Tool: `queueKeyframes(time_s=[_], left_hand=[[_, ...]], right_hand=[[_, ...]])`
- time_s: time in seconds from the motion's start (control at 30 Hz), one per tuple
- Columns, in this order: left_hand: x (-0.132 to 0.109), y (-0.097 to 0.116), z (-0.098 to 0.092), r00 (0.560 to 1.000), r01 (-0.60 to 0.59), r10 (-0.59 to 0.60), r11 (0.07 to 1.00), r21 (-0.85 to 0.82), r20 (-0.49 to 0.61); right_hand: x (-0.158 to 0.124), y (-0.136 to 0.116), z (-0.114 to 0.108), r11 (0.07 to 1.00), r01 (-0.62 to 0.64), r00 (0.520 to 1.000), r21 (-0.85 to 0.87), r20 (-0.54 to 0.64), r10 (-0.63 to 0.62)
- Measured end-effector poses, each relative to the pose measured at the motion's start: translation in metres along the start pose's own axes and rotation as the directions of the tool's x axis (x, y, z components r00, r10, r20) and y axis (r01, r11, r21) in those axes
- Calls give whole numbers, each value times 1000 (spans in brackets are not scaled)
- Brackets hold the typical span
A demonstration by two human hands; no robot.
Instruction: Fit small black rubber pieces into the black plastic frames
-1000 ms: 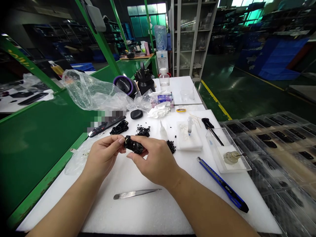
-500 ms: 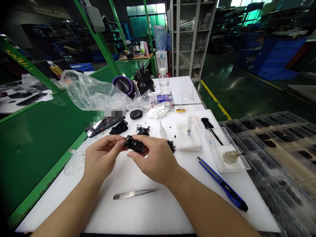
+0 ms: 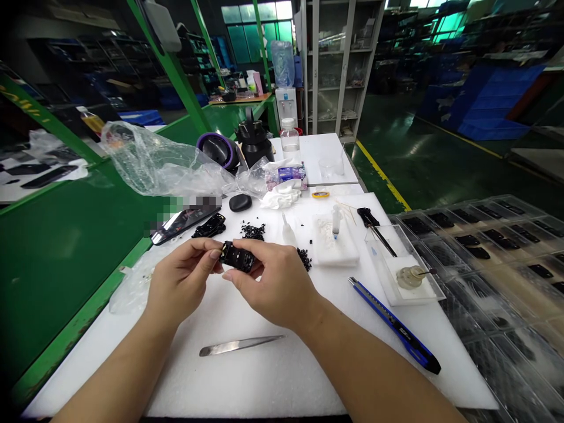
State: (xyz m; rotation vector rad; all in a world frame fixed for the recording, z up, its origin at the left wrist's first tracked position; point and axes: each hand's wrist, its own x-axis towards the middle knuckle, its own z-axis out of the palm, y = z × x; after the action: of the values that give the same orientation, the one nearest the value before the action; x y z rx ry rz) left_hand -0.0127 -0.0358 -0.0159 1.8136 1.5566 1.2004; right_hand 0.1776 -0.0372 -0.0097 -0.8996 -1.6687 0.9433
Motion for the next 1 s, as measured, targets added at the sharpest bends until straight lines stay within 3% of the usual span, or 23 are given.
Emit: queueKeyframes(time_s=[0.17, 0.5, 0.6, 0.77, 1.0], left_hand=[[2, 1, 1, 999, 53, -54, 993, -104, -6], [7, 3, -3, 979, 201, -200, 924, -324, 37], [4, 5, 0, 973, 219, -232, 941, -257, -18], [-1, 14, 6, 961, 231, -229, 973, -1, -154], [-2, 15, 9, 949, 235, -239, 971, -43, -204]], right_hand=[[1, -1, 0, 1000, 22, 1000, 1, -10, -22], [-1, 0, 0, 966, 225, 974, -124, 28, -223], [-1, 0, 0, 959, 240, 971, -148, 29, -238], [-1, 3, 3, 953, 245, 969, -180, 9, -248], [0, 4, 6, 947, 250, 967, -204, -3, -256]])
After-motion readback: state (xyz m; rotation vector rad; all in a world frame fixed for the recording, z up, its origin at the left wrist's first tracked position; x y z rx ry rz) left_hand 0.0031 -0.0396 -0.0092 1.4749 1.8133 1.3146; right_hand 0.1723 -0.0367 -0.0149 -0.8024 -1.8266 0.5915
